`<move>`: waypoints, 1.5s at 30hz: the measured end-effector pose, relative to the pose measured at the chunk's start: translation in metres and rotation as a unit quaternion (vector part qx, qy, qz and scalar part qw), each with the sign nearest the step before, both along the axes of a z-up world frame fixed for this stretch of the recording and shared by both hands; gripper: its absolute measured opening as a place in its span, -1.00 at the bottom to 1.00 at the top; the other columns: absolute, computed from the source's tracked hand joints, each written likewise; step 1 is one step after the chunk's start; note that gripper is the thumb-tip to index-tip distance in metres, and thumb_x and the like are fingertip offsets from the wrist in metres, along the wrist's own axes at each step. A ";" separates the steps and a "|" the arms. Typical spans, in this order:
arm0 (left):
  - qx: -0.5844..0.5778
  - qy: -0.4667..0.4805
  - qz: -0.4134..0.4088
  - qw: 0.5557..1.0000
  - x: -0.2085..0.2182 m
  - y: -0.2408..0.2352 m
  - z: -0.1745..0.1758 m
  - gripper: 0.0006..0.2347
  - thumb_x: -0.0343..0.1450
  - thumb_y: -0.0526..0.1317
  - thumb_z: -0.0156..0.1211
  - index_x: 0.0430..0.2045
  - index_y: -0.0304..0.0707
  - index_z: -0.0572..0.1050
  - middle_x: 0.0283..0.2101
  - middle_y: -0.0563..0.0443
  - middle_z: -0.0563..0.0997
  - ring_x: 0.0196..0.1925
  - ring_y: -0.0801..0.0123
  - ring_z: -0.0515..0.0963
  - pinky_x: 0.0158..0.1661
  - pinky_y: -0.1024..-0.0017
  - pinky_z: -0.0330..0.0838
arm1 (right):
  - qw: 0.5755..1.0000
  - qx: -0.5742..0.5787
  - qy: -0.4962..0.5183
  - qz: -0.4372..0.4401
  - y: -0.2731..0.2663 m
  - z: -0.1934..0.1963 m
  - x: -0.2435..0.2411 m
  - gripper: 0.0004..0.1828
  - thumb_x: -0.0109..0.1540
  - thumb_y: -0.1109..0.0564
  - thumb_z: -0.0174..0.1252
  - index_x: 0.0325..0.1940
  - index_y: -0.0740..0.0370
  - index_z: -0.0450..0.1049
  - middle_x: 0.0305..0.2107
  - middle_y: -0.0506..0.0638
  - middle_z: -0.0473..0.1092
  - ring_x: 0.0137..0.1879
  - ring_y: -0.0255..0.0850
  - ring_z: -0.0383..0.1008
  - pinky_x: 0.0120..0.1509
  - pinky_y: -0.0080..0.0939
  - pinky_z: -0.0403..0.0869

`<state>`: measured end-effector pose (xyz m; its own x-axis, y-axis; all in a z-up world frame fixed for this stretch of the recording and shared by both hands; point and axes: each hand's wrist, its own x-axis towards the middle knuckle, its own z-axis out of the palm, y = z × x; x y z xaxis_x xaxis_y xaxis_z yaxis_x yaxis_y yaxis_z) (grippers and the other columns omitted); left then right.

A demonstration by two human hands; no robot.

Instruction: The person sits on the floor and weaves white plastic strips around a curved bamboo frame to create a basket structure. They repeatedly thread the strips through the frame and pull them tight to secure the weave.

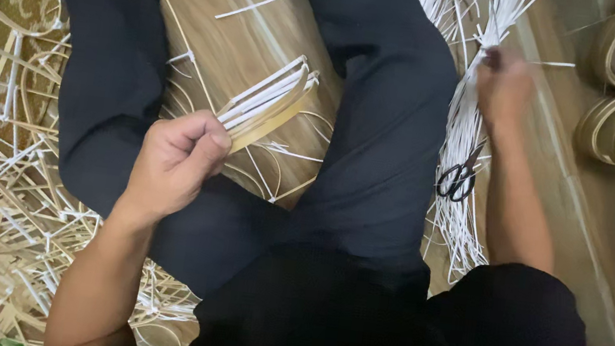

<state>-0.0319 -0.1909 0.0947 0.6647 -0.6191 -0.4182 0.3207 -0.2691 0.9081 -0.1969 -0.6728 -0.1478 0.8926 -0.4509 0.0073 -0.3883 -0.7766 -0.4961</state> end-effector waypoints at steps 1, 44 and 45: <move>0.001 -0.003 -0.002 1.000 -0.001 -0.001 0.001 -0.76 0.60 -0.18 0.07 -0.44 -0.34 0.45 -0.58 0.23 0.37 -0.53 0.68 0.26 -0.50 0.60 0.15 | 1.000 -0.012 -0.004 0.020 0.012 -0.006 0.010 -0.72 0.24 0.21 0.34 0.01 0.37 0.56 -0.19 0.27 0.54 -0.05 0.25 0.53 0.06 0.18 0.45; 0.025 -0.173 -0.040 0.984 -0.007 -0.013 -0.012 -0.82 0.52 -0.20 0.07 -0.41 -0.32 0.51 -0.61 0.07 0.45 -0.55 0.50 0.43 -0.47 0.43 0.32 | 0.854 0.113 -0.177 0.476 0.224 0.236 0.117 -0.49 0.19 0.18 0.45 0.17 0.31 0.44 -0.22 0.10 0.58 -0.24 -0.13 0.65 -0.19 -0.24 0.59; 0.043 -0.190 -0.046 0.980 -0.006 -0.013 -0.010 -0.82 0.50 -0.20 0.07 -0.42 -0.31 0.52 -0.62 0.07 0.47 -0.57 0.48 0.46 -0.48 0.42 0.33 | 0.846 0.096 -0.188 0.489 0.224 0.236 0.119 -0.49 0.19 0.18 0.45 0.16 0.33 0.44 -0.23 0.11 0.57 -0.26 -0.12 0.64 -0.20 -0.24 0.58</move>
